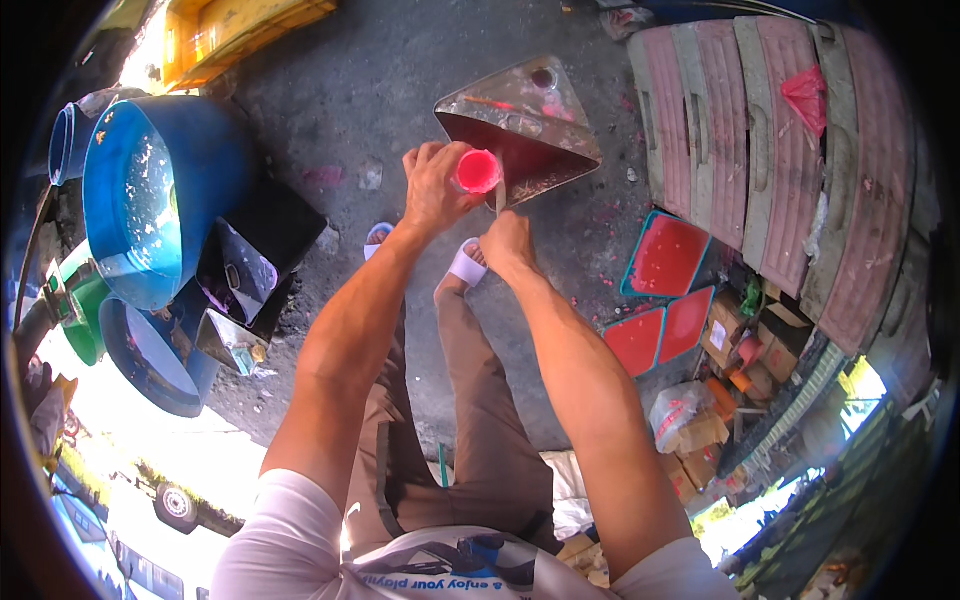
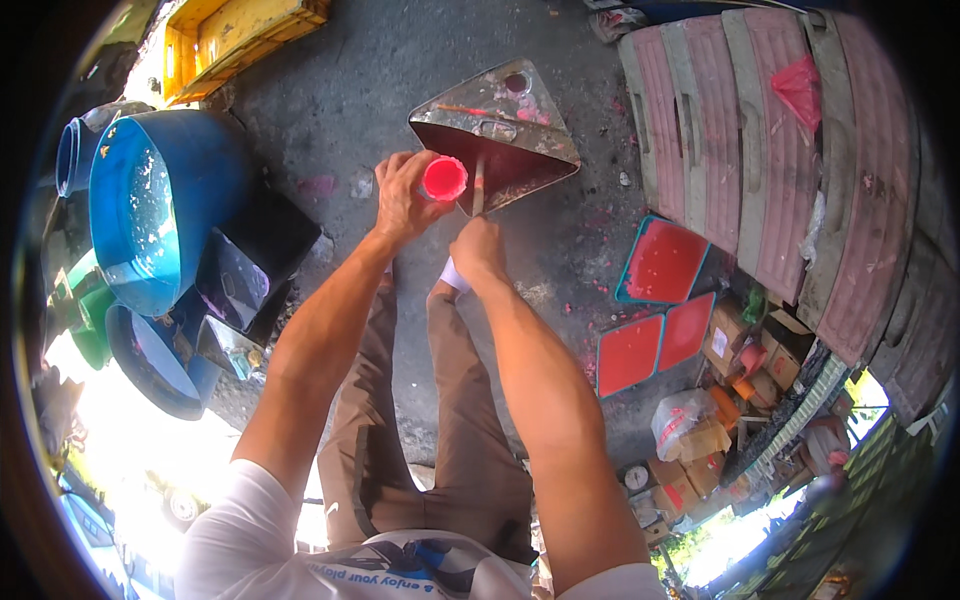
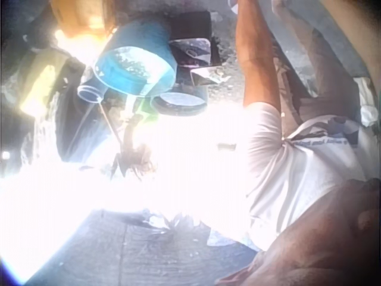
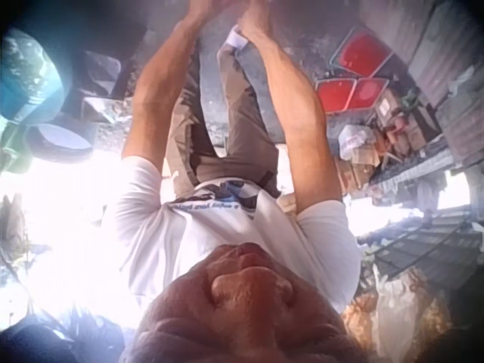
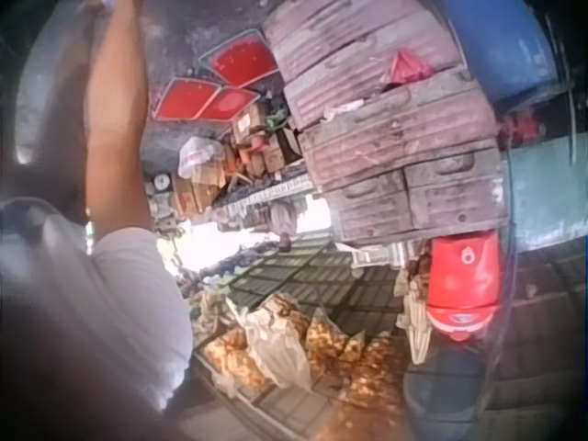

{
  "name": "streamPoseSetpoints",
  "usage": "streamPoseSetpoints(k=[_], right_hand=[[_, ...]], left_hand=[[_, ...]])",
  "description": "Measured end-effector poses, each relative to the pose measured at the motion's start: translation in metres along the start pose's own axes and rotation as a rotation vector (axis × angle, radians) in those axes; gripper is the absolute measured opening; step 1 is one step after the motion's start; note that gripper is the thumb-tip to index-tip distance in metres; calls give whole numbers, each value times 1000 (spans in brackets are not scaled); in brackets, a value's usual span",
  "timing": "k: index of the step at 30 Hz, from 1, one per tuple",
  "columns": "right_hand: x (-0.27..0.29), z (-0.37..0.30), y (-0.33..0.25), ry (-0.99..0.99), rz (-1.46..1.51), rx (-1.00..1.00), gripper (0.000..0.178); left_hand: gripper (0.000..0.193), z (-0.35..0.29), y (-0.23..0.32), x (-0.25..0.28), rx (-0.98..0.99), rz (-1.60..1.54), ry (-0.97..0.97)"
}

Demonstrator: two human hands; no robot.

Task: The person scoops red paint from a metal container into a small pink cup using a stick, then stirs the paint inside the cup. They repeat the scooping and stirring process several times before placing the cup on the container and moving the container to a nearby table.

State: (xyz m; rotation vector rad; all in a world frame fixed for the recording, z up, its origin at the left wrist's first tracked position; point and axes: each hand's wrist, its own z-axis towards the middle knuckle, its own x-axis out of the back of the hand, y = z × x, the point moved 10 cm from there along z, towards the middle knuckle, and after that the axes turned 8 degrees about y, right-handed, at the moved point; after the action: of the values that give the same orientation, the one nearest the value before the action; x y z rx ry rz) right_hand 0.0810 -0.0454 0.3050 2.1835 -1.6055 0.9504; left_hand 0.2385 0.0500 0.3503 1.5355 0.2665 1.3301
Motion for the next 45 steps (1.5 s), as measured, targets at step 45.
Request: streamPoseSetpoints(k=[45], right_hand=[[56,19,10,11,-234,48,37]], left_hand=[[74,8,-6,-11,-29,-2,-20]])
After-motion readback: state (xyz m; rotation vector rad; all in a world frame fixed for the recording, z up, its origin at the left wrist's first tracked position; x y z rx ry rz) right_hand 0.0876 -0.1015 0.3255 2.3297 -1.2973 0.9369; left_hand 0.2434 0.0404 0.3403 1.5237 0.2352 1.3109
